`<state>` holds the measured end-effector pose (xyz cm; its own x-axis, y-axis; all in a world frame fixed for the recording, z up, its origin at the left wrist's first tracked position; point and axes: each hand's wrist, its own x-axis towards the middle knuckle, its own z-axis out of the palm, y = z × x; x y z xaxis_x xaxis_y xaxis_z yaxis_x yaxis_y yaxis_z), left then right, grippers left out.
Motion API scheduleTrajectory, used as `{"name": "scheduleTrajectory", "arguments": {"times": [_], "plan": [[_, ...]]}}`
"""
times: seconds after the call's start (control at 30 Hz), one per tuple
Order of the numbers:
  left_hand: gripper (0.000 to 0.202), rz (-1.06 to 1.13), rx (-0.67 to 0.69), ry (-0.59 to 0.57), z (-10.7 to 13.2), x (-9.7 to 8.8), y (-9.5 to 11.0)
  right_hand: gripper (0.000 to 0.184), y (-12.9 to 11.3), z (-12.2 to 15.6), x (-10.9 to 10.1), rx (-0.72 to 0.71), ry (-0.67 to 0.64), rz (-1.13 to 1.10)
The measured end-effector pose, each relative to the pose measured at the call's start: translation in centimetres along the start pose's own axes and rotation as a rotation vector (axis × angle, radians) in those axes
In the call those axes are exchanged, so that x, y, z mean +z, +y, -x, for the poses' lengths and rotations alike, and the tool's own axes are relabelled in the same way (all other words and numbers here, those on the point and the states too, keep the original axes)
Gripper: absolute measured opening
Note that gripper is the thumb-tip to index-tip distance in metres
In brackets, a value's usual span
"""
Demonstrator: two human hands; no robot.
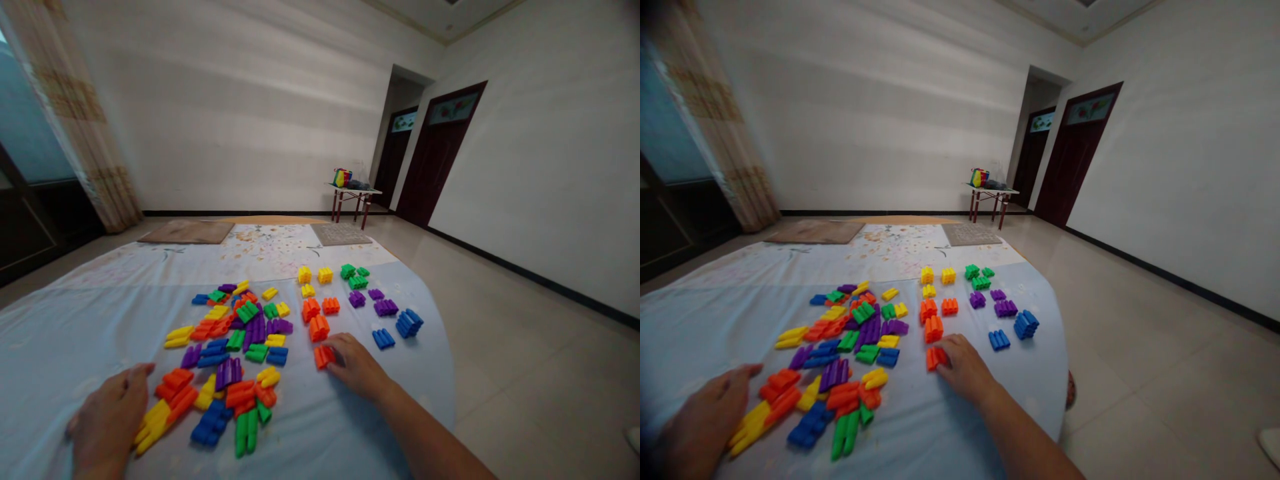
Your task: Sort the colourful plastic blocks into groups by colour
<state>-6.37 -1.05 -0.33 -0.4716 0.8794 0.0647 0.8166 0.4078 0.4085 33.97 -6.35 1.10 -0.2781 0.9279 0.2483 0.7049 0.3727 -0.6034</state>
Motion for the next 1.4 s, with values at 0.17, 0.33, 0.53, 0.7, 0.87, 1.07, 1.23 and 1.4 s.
{"name": "scheduleTrajectory", "arguments": {"times": [0.17, 0.33, 0.53, 0.7, 0.87, 1.07, 1.23, 1.4], "plan": [[0.064, 0.051, -0.048, -0.043, 0.4, -0.5, 0.6, 0.031, 0.4, 0.2, 0.5, 0.008, 0.011, -0.007], [0.056, 0.092, -0.038, -0.012, 0.7, -0.4, 0.6, 0.032, 0.2, 0.3, 0.2, -0.027, 0.051, 0.006], [0.054, 0.105, -0.034, -0.006, 1.1, -0.4, 0.7, 0.025, -2.9, -0.7, 0.2, -0.19, 0.018, -0.003], [0.057, 0.103, -0.047, 0.018, 1.2, -0.4, 0.9, 0.023, -7.1, -2.6, 2.8, -0.32, -0.144, 0.025], [0.056, 0.092, -0.029, 0.033, 1.2, -0.3, 0.8, 0.036, -9.3, -4.3, 6.2, -0.363, -0.252, 0.121], [0.054, 0.088, -0.013, 0.039, 1.4, -0.5, 0.9, 0.032, -9.5, -4.8, 7.4, -0.327, -0.305, 0.187], [0.055, 0.084, -0.035, 0.027, 1.4, -0.6, 1.1, 0.027, -10.0, -4.9, 6.6, -0.336, -0.348, 0.182], [0.057, 0.088, -0.039, -0.018, 1.4, -0.9, 1.1, 0.027, -9.8, -4.5, 4.9, -0.37, -0.313, 0.121]]}}
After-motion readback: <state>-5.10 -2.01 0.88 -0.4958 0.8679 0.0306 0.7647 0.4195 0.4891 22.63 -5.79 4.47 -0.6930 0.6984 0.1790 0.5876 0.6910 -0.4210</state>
